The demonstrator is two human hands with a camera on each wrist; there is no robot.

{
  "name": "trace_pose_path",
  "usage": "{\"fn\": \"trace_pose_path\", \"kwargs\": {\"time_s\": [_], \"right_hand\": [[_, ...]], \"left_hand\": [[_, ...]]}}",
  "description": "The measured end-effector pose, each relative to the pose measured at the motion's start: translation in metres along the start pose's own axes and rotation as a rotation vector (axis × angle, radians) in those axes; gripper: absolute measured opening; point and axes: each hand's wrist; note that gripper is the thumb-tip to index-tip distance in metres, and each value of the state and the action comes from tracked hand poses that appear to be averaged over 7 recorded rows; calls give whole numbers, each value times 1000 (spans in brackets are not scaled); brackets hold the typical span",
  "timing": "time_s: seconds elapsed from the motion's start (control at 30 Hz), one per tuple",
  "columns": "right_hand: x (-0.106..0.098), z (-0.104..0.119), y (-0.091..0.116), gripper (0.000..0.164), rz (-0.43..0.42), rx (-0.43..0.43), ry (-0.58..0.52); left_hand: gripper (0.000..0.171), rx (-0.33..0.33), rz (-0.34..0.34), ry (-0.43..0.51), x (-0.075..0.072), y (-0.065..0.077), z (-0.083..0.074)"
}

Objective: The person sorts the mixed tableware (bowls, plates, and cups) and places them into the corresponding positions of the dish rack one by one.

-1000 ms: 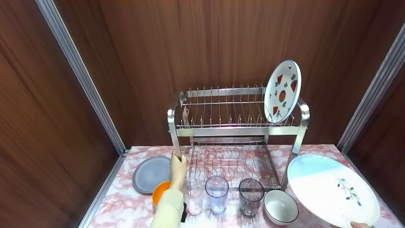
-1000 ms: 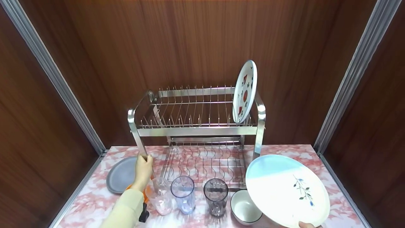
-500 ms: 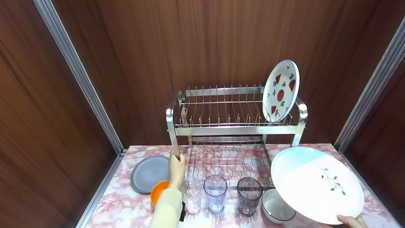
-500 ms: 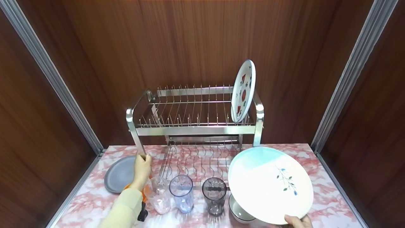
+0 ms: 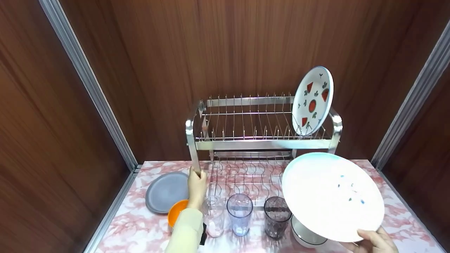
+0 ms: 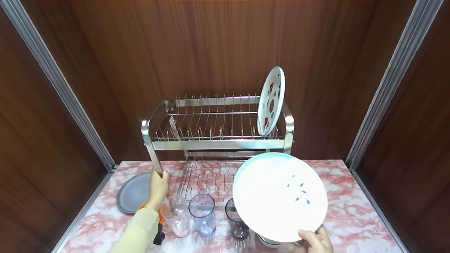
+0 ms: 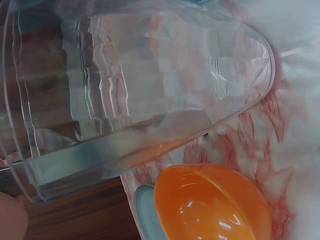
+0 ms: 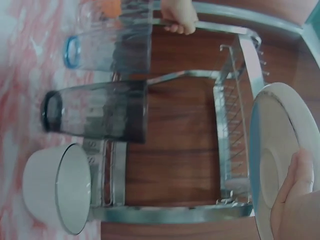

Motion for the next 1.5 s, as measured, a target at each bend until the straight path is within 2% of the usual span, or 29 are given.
{"fn": "trace_pose_path", "kwargs": {"time_s": [0.07, 0.23, 0.37, 0.47, 0.63, 0.87, 1.1, 1.33, 1.5], "right_hand": [[5, -6, -3, 31, 78, -31, -31], [30, -20, -10, 39, 149, -68, -75], [44, -27, -14, 40, 180, -63, -52], [50, -30, -15, 39, 174, -49, -39], [55, -29, -17, 37, 153, -51, -12], [62, -28, -20, 38, 204, -100, -3], [69, -32, -21, 36, 160, -119, 39], [84, -29, -28, 37, 167, -119, 57], [99, -25, -36, 38, 110, -139, 89]], "left_hand": [[35, 0, -1, -3, -1, 0, 2], [31, 4, -12, -24, -6, -1, 5], [23, 15, -22, -30, -7, -1, 5], [14, 14, -14, -29, -6, 0, 5], [15, 4, -16, -14, -1, 3, 6], [16, 8, -26, 10, 4, 2, 5], [18, 23, -18, -11, 2, 0, 3], [15, 25, -23, 1, 2, 0, 3], [18, 22, -23, -1, 3, 0, 2]]}}
Point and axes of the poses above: each hand's wrist, its own y-axis away from the middle knuckle, its own x-axis out of the palm, z = x × y, and after that the axes turned 3 degrees about -y, right-handed
